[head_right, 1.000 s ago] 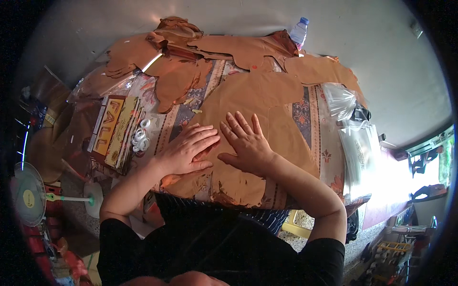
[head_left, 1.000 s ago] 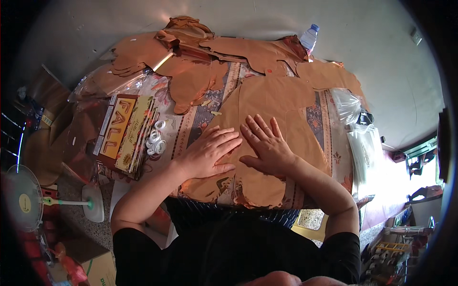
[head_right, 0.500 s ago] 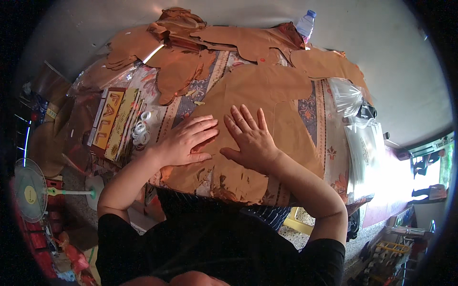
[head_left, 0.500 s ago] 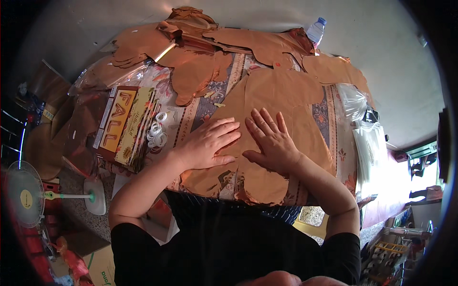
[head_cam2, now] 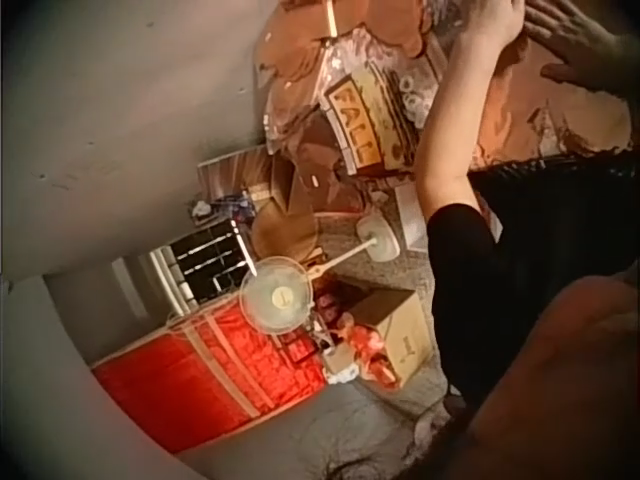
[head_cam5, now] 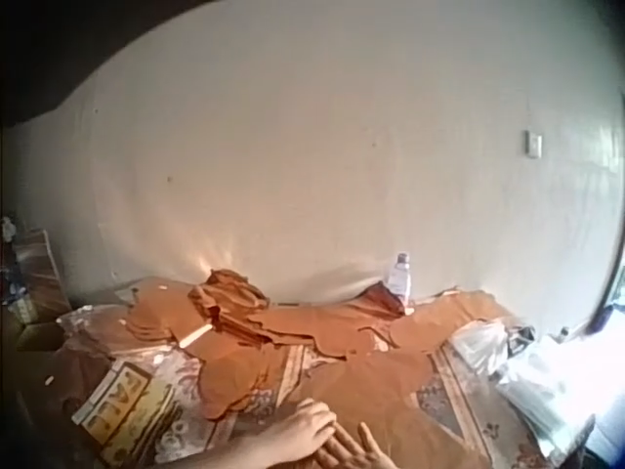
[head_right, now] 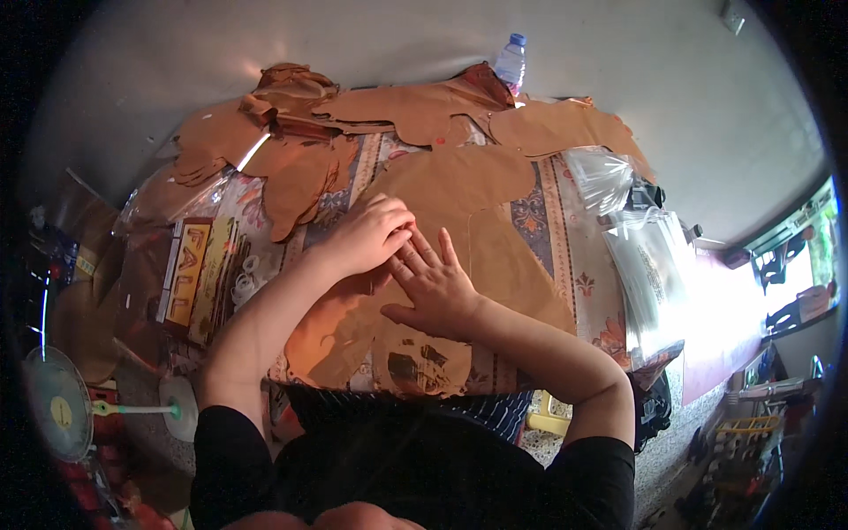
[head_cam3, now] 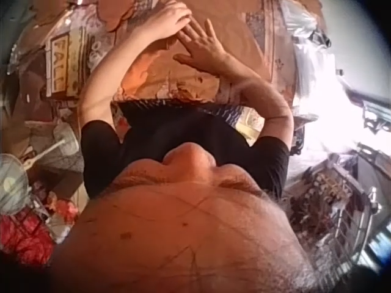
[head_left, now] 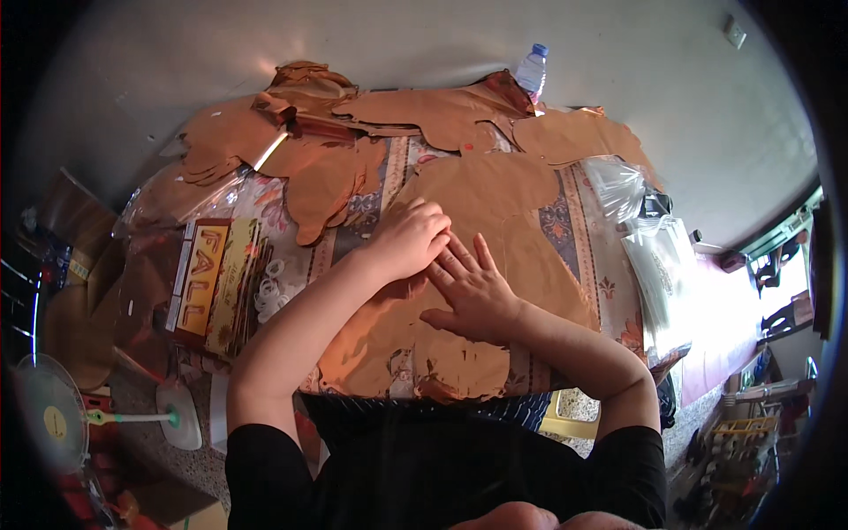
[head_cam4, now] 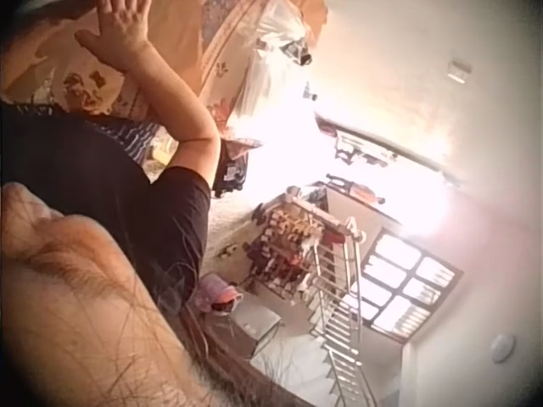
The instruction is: Folding gold foil sheets and placing them into a protective envelope or package.
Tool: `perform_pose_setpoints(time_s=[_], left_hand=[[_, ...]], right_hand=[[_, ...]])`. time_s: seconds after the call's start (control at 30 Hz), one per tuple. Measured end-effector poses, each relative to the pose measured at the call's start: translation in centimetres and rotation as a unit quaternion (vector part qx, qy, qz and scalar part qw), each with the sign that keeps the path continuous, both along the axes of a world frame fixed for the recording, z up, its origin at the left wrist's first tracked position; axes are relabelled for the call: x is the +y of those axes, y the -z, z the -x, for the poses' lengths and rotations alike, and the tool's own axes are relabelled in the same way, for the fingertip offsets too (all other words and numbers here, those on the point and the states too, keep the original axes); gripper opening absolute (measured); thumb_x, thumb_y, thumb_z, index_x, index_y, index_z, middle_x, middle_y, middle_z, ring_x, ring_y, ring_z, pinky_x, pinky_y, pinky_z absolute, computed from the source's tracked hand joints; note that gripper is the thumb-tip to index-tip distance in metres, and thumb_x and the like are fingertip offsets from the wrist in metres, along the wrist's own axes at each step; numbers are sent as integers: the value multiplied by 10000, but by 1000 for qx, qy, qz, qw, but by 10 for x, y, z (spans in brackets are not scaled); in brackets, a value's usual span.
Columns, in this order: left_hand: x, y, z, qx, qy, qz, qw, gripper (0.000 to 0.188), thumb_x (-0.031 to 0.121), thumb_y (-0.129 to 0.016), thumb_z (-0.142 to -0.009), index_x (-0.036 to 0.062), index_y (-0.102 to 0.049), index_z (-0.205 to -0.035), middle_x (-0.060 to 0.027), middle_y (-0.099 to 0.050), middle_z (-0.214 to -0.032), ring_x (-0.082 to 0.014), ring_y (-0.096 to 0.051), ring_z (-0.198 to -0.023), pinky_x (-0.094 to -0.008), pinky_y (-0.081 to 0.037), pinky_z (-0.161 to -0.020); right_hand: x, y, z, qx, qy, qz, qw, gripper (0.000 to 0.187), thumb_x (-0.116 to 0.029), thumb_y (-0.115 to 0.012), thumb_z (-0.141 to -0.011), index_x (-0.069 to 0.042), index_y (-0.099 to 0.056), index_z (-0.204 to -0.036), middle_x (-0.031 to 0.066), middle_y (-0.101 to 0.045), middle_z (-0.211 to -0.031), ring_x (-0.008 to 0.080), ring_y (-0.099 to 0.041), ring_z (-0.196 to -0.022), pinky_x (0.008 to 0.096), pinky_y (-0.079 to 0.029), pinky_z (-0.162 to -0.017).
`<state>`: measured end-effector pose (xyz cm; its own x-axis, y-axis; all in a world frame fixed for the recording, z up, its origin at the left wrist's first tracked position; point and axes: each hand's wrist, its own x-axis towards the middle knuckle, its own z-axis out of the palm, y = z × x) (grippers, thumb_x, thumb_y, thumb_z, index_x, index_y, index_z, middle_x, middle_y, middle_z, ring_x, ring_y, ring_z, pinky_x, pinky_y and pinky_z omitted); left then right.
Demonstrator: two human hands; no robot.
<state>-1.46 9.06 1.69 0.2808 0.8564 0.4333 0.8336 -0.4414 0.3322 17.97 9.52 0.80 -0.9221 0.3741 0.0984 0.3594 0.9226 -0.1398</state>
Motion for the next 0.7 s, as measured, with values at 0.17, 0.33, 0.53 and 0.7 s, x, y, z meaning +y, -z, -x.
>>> perform_pose_setpoints(time_s=[0.17, 0.33, 0.53, 0.7], left_hand=[[47, -2, -16, -12, 30, 56, 998, 158, 152, -654, -826, 48, -659, -946, -96, -607, -977, -278, -561, -978, -392, -462, -899], [67, 8, -18, -146, 91, 166, 971, 242, 136, -686, -816, 43, -651, -1036, -74, -557, -1119, -240, -562, -1049, -363, -465, -929], [70, 22, -15, -135, 105, 73, 983, 310, 103, -696, -814, 52, -643, -1115, -89, -527, -1157, -228, -546, -1092, -334, -476, -926], [62, 21, -14, -39, 85, 18, 995, 325, 269, -655, -860, 110, -628, -1142, -78, -520, -1153, -273, -515, -1101, -385, -419, -978]], right_hand=[[0, -2, 0, -11, 2, -3, 1000, 867, -595, -502, -867, -66, -247, -1505, 203, -237, -1545, 380, -135, -1462, 601, -58, -1154], [-1, 3, -2, 29, 1, -2, 1000, 870, -594, -504, -865, -51, -258, -1499, 207, -272, -1532, 377, -177, -1452, 602, -76, -1152], [7, 0, -23, 121, -9, 42, 992, 753, -520, -550, -873, -40, -382, -1429, 187, -393, -1466, 377, -317, -1386, 571, -216, -1130], [41, -42, -94, 126, 223, 24, 966, 346, -331, -662, -821, -31, -599, -981, 144, -601, -965, 342, -589, -964, 456, -486, -781]])
